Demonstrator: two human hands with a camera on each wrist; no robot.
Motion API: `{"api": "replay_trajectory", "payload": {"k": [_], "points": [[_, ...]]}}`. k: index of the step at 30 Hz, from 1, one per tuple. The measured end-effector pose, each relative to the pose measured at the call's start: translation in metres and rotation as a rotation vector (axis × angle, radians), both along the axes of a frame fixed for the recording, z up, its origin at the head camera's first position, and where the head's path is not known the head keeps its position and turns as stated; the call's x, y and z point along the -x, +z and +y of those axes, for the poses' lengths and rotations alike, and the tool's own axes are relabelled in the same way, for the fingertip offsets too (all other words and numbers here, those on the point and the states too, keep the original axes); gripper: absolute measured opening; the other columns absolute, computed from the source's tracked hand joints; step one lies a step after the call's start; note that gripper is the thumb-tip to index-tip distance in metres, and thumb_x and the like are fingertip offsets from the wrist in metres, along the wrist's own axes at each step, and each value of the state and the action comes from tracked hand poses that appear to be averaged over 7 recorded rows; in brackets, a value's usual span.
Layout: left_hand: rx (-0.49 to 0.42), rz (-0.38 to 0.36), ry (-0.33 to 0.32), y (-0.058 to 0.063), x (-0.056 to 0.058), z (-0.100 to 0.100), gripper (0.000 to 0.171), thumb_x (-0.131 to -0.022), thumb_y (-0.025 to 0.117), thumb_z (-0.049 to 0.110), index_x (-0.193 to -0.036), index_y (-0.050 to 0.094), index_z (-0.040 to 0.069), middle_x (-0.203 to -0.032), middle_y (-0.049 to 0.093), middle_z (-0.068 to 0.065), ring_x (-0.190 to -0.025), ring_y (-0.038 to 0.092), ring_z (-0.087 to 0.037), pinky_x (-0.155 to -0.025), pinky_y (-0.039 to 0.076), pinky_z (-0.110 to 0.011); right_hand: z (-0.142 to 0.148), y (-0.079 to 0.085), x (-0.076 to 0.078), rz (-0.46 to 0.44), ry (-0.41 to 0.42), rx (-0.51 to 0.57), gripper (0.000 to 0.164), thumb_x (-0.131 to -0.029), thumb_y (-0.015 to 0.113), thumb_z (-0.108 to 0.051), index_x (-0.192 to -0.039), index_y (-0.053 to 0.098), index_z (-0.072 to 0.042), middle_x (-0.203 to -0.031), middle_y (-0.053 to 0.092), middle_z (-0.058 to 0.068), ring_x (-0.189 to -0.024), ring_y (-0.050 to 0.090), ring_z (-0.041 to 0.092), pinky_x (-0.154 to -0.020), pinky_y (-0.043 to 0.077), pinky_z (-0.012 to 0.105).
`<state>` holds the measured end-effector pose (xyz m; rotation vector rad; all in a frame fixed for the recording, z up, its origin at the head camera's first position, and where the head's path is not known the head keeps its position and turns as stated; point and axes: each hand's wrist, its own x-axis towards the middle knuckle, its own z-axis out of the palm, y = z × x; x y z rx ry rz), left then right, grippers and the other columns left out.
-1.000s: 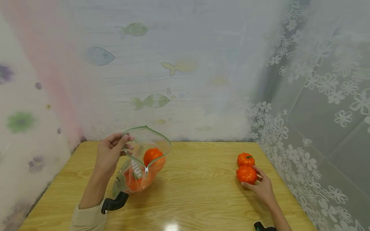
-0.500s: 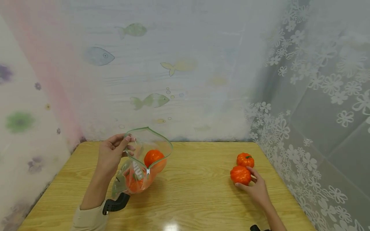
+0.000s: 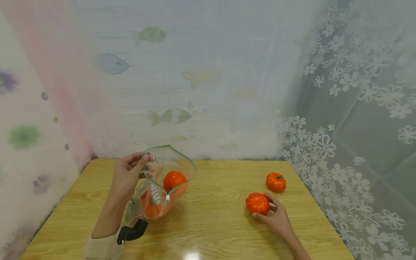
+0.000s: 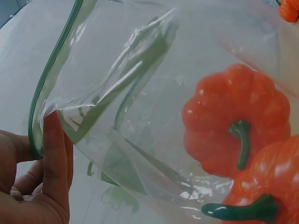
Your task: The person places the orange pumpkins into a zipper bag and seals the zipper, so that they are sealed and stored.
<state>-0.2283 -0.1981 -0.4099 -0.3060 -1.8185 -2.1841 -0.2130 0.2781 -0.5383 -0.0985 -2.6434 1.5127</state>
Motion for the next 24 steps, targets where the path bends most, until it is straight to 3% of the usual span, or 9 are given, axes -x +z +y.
{"api": "replay_trajectory", "payload": {"k": [9,17,24], "points": [[-0.011,-0.019,0.005,-0.001,-0.003,0.001,0.027,-0.102,0.063,0.019,-0.117,0.064,-0.004,-0.093,0.076,0.005,-0.069,0.070,-0.009,-0.061,0.062,-0.027,-0.036,-0.001,-0.012,-0.011,0.050,0.159,0.087,-0.075,0.092,-0.012,-0.150,0.048,-0.007,-0.152,0.048,0.015,-0.124,0.059,0.036,-0.089,0.058,0.029],[-0.003,-0.037,0.054,-0.004,-0.038,0.023,0.031,-0.103,0.063,0.021,-0.119,0.063,-0.005,-0.093,0.076,0.005,-0.069,0.070,-0.009,-0.061,0.062,-0.027,-0.042,-0.008,-0.030,-0.028,0.155,0.278,0.084,-0.072,0.092,-0.003,-0.146,0.053,-0.008,-0.150,0.050,0.015,-0.118,0.060,0.032,-0.079,0.062,0.031],[-0.009,-0.039,0.096,-0.008,-0.069,0.042,0.035,-0.103,0.063,0.022,-0.120,0.061,-0.008,-0.094,0.076,0.005,-0.069,0.070,-0.009,-0.062,0.062,-0.027,-0.041,-0.007,-0.049,-0.039,0.263,0.303,0.082,-0.073,0.092,-0.006,-0.145,0.053,-0.009,-0.150,0.050,0.015,-0.119,0.059,0.033,-0.081,0.062,0.030]]}}
